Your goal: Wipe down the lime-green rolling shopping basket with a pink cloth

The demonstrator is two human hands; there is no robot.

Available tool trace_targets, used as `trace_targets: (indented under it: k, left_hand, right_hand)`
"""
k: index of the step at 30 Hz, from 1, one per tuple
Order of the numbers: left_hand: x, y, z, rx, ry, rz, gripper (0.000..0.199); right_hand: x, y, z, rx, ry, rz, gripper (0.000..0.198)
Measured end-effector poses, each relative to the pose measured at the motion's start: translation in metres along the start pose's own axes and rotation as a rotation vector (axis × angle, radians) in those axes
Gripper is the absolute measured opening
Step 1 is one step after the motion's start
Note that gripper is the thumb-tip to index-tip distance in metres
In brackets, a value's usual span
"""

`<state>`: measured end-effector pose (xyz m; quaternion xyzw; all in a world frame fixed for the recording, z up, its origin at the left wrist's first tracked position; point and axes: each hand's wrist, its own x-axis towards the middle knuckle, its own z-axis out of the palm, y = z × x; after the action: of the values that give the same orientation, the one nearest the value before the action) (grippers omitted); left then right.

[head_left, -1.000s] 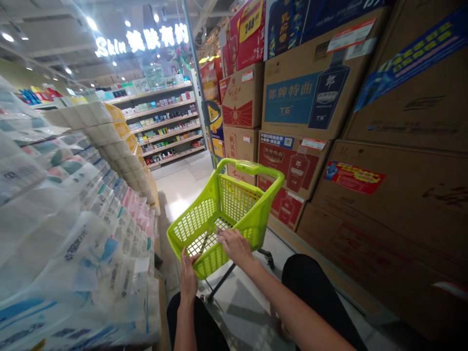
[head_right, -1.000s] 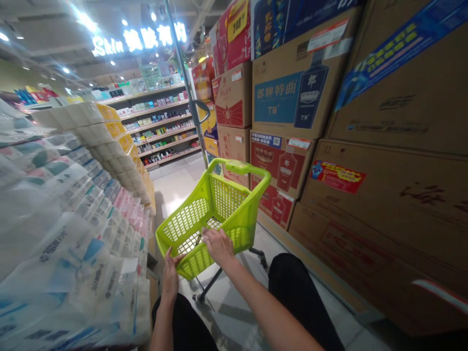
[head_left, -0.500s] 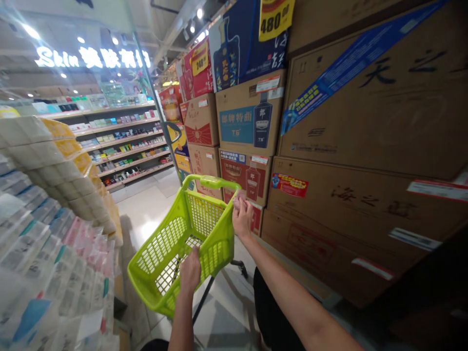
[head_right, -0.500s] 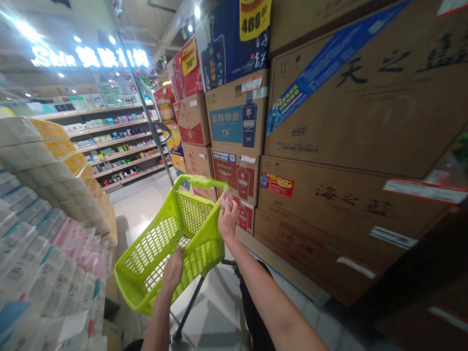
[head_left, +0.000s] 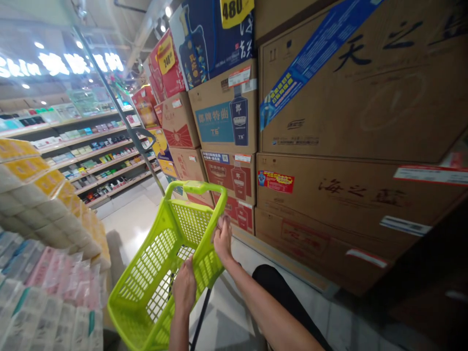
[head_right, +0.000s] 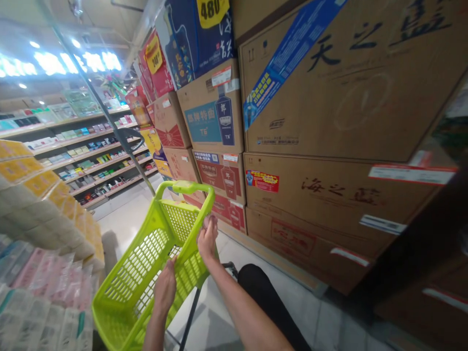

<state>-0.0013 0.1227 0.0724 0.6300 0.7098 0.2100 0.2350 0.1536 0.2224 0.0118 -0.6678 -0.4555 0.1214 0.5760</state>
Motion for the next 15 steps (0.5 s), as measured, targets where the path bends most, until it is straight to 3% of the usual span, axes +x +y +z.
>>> trace_targets:
  k: [4, 9, 15]
  left_hand:
    - [0.004, -0.003, 0.003, -0.009, 0.012, 0.042, 0.067]
    - [0.006, -0.008, 0.004, 0.018, 0.022, 0.002, 0.066]
    - [0.009, 0.005, 0.005, 0.029, 0.020, -0.001, 0.067]
  right_hand:
    - [-0.009, 0.006, 0.012, 0.036, -0.003, 0.081, 0.064]
    - [-0.007, 0.019, 0.013, 0.016, -0.048, 0.341, 0.064]
    - [0.020, 0.002, 0.000, 0.065, 0.003, 0.093, 0.063]
